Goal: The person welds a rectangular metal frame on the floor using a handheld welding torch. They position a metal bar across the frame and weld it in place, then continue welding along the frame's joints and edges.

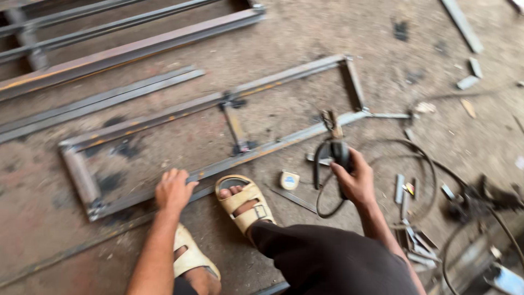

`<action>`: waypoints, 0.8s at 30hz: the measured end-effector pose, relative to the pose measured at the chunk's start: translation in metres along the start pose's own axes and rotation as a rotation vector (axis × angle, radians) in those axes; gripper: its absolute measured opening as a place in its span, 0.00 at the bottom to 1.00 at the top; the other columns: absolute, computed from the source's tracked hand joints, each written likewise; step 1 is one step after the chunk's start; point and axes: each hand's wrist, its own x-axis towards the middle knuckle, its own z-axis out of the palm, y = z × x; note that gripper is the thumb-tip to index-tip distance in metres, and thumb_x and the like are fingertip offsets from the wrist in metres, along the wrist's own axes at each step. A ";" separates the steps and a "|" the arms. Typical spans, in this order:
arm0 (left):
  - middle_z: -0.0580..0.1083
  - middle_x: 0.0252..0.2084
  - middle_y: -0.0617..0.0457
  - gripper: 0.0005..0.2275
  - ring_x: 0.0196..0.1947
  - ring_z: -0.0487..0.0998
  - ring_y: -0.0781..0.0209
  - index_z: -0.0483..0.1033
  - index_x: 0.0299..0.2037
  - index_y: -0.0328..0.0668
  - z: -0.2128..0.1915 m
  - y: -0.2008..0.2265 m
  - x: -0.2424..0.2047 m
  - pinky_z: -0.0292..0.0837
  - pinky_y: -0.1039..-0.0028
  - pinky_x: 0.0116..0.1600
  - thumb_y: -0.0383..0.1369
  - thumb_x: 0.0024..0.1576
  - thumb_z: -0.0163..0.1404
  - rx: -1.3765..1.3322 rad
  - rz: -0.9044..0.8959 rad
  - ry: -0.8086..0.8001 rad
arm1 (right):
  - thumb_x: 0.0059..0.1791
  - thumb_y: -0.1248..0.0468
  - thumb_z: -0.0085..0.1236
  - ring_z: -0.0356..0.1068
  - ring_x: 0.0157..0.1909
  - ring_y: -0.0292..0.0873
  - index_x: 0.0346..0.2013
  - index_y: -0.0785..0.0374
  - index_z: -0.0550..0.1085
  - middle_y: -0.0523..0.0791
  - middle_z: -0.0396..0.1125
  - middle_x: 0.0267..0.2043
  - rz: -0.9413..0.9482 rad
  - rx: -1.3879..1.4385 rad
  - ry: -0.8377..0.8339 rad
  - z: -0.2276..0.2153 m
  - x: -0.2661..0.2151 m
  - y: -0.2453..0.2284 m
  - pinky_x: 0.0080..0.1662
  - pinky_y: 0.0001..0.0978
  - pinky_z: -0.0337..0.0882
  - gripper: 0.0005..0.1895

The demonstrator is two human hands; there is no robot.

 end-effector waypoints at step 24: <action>0.74 0.43 0.53 0.18 0.48 0.73 0.49 0.79 0.36 0.48 -0.034 0.006 0.012 0.69 0.55 0.50 0.51 0.46 0.62 -0.208 0.035 -0.064 | 0.50 0.63 0.62 0.70 0.38 0.38 0.68 0.67 0.65 0.49 0.71 0.39 0.021 -0.020 -0.277 0.155 0.045 -0.033 0.41 0.30 0.72 0.32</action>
